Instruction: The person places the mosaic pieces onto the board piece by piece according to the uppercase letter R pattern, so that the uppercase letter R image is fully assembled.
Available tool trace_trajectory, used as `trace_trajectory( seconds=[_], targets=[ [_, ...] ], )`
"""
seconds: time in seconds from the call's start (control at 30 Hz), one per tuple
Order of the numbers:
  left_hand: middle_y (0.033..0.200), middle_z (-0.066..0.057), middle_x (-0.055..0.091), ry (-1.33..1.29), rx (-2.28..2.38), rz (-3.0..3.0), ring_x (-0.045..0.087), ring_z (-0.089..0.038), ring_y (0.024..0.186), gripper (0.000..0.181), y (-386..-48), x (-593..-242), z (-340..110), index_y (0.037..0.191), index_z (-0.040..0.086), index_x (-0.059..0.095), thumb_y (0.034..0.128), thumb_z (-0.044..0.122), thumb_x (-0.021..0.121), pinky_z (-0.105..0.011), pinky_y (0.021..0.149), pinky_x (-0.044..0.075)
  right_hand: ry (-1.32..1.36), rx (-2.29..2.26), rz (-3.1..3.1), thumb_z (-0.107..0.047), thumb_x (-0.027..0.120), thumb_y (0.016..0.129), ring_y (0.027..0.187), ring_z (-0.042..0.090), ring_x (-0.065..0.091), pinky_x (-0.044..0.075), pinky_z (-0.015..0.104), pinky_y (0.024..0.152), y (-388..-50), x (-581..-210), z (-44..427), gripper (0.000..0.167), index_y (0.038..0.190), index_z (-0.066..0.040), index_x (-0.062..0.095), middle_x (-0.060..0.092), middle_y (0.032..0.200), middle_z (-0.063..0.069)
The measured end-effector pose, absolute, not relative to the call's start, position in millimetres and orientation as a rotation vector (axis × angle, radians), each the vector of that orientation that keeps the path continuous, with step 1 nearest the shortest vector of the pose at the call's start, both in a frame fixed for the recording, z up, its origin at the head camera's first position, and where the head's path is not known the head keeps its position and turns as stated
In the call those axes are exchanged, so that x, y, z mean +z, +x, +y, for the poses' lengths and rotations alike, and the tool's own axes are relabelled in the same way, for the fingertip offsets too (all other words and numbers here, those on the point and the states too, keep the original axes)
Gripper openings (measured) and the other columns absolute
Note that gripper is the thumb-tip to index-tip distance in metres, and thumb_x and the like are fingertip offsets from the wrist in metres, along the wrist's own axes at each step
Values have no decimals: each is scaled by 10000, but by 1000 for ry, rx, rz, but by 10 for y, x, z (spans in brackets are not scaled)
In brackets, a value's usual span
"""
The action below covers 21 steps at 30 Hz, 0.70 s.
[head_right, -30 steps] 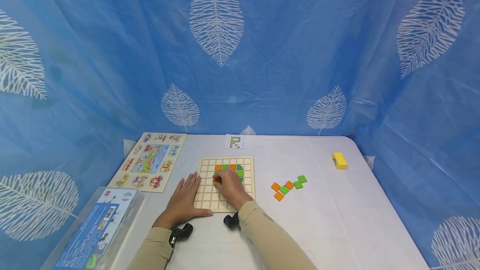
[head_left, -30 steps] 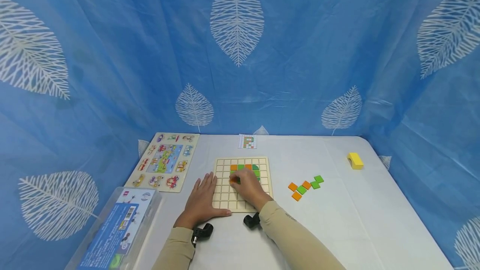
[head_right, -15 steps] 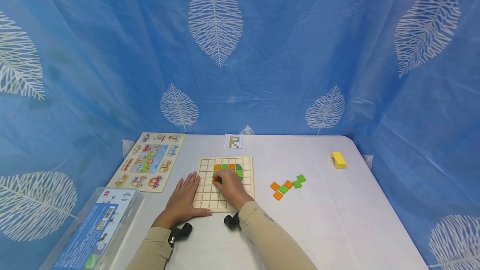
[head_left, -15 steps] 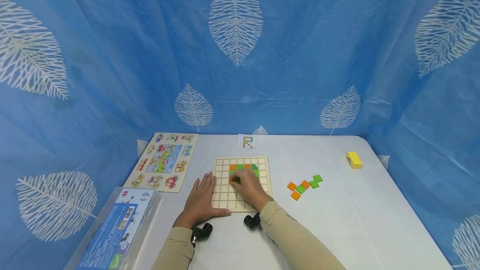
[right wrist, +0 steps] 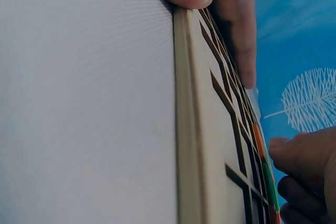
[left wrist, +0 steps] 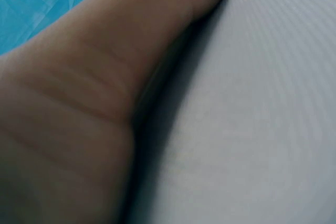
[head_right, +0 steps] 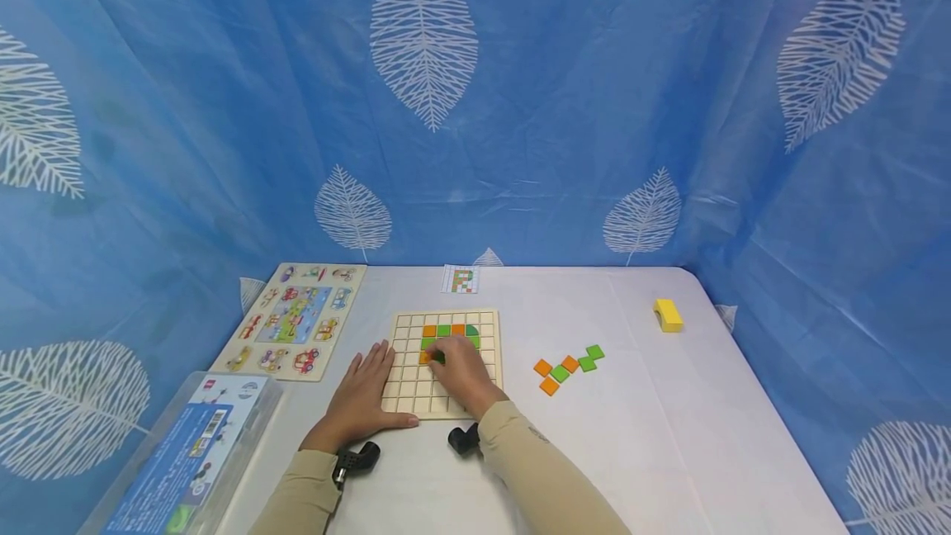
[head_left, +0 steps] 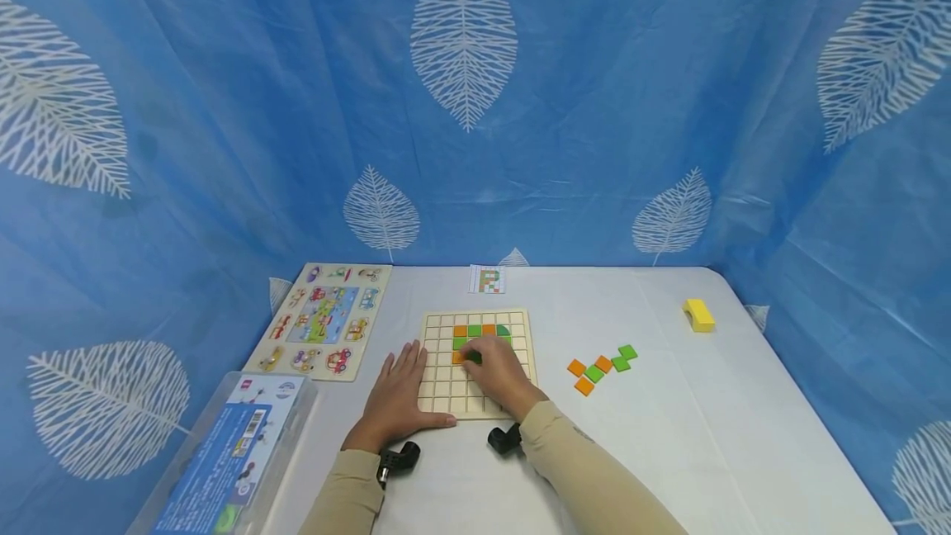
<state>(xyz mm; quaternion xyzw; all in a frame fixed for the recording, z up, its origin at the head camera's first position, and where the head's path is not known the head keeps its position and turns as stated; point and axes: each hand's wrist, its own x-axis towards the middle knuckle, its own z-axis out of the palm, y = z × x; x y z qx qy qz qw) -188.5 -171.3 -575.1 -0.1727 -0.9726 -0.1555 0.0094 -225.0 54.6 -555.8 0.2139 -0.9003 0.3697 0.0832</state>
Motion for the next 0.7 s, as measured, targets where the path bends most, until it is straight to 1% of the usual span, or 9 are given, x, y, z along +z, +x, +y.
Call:
trace_trajectory(
  seconds=[0.13,0.27,0.4,0.53,0.7],
  targets=[
    [1718,-174,207,-543,-493,-3033,130,-331,1587,1443,-1880,-5744,-1713,1649,-13,279,650,949,679,-532,1270,66,631,1125,-2675,-54,832,917,1077,214,676,546,410,981,-2231,-5539,592,162,1075,-89,818,758,1091,15],
    [1714,-185,212,-548,-506,-3031,135,-342,1585,1434,-1875,-5738,-1707,1645,-22,284,655,931,697,-542,1268,70,620,1133,-2666,-40,827,915,1017,181,666,568,376,904,-2217,-5536,655,162,1071,-86,816,746,1072,11],
    [1718,-176,204,-540,-494,-3038,127,-331,1588,1446,-1883,-5747,-1706,1650,-13,275,648,947,681,-530,1270,64,607,1132,-2658,-20,823,912,939,150,637,572,336,825,-2212,-5542,723,174,1074,-82,813,729,1031,2],
    [1723,-166,193,-528,-504,-3048,114,-322,1591,1457,-1892,-5754,-1707,1655,-4,266,638,954,678,-519,1272,50,589,1135,-2647,-14,821,913,928,149,631,576,334,820,-2207,-5548,789,173,1076,-69,812,726,1022,1],
    [1723,-169,188,-534,-522,-3052,111,-327,1590,1452,-1886,-5752,-1711,1655,-8,260,643,939,694,-522,1271,46,586,1105,-2626,-16,833,906,942,177,654,580,368,844,-2202,-5558,880,144,1040,-65,813,733,1014,9]
  ],
)
